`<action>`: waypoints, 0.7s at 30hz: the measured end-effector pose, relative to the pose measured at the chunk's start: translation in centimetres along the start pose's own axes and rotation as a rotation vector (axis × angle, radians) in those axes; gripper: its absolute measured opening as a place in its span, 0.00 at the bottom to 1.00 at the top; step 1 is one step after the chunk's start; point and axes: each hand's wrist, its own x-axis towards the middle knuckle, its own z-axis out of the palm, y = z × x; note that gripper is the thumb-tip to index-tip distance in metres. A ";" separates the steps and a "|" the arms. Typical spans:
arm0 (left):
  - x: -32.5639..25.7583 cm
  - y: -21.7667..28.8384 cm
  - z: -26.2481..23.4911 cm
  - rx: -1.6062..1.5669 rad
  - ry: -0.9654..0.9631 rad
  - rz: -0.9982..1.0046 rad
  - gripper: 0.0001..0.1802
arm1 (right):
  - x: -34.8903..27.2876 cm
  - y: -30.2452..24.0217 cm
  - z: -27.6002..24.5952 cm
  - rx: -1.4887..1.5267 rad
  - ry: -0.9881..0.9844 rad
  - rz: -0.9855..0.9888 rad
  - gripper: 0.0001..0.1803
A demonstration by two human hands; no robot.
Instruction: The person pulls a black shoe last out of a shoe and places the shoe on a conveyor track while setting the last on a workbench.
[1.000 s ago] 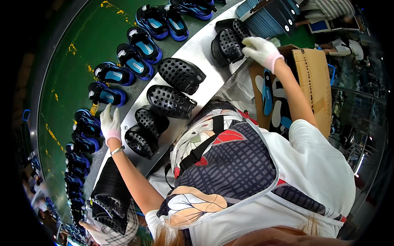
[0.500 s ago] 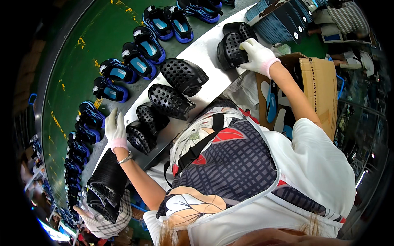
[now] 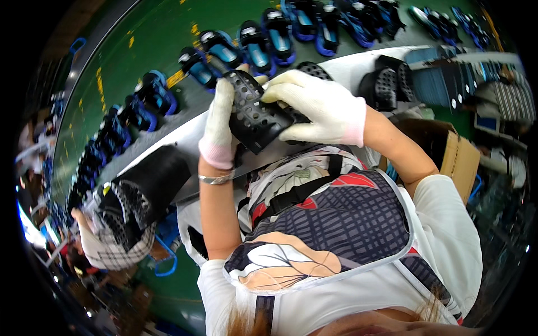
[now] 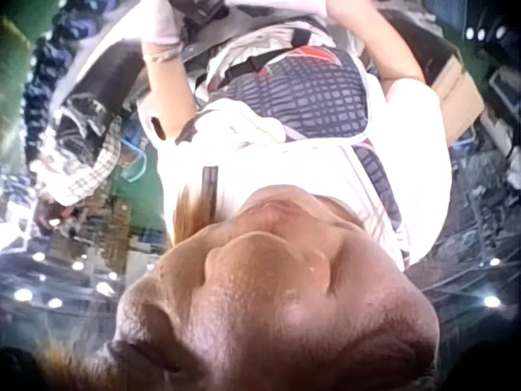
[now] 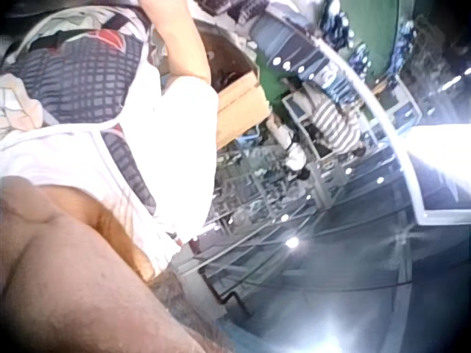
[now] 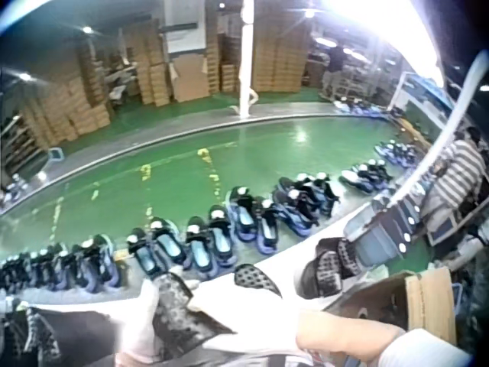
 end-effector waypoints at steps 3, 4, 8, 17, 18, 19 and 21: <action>-0.7 0.2 -3.2 -0.120 0.134 0.064 0.27 | 3.3 -0.3 2.1 0.152 -0.169 0.137 0.28; -1.1 0.3 -4.4 0.008 0.193 0.161 0.25 | 4.3 -0.4 3.1 0.158 -0.196 0.182 0.28; -1.1 0.0 -7.9 0.056 0.436 0.309 0.17 | 7.8 -0.5 7.6 0.104 -0.340 0.305 0.30; 2.9 0.1 -16.4 0.350 0.566 0.153 0.26 | 14.4 1.7 11.4 -0.288 -0.415 0.384 0.24; 3.3 0.0 -17.5 0.616 0.520 0.133 0.25 | 14.9 2.8 11.7 -0.358 -0.407 0.396 0.24; 3.6 -1.3 -19.8 0.854 0.475 0.156 0.23 | 15.8 3.8 12.2 -0.393 -0.425 0.433 0.24; 3.9 -2.8 -21.4 1.257 0.356 0.417 0.18 | 17.5 5.9 12.4 -0.436 -0.472 0.503 0.25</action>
